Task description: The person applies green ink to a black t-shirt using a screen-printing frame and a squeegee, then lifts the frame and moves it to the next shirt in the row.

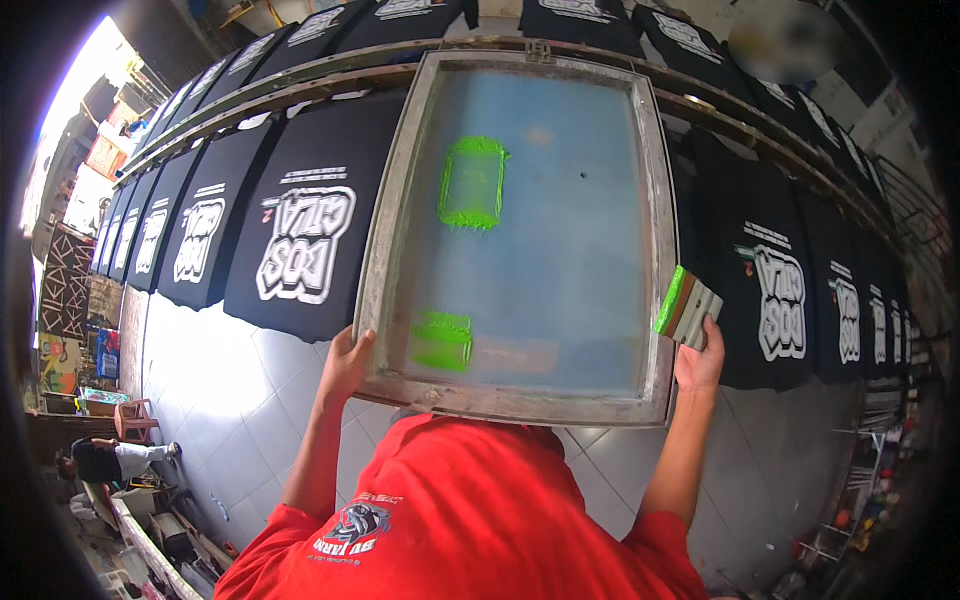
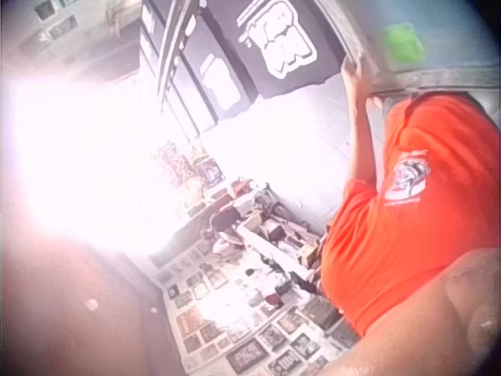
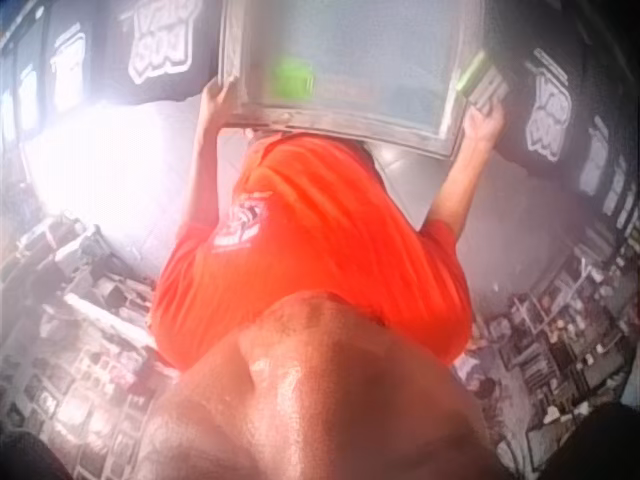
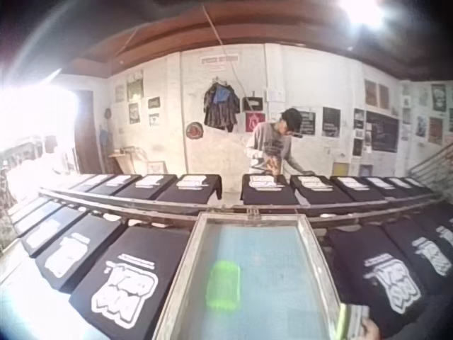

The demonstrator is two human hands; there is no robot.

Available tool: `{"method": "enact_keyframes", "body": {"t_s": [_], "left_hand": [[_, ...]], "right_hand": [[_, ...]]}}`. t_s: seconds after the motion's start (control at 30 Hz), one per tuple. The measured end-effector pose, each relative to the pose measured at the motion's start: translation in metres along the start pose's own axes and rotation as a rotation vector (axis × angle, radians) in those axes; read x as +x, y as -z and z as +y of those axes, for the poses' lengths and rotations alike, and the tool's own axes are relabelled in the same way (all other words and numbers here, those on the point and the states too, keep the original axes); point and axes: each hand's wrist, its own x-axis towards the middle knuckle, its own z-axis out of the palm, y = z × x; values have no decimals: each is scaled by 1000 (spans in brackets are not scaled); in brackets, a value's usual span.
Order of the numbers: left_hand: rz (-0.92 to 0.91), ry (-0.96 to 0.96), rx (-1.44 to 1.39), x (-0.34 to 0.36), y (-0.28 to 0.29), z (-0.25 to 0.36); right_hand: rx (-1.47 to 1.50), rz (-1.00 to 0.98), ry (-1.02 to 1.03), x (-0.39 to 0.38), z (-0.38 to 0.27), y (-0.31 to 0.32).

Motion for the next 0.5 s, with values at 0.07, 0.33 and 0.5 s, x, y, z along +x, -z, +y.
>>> {"method": "enact_keyframes", "body": {"t_s": [0.07,0.33,0.5], "left_hand": [[-8,-14,-102,8,35,-9],[86,-5,1,69,300,-110],[28,94,20,89,416,-172]], "right_hand": [[80,-12,3,4,27,-24],[134,42,-44,-46,229,-245],[203,60,-118,-60,307,-322]]}}
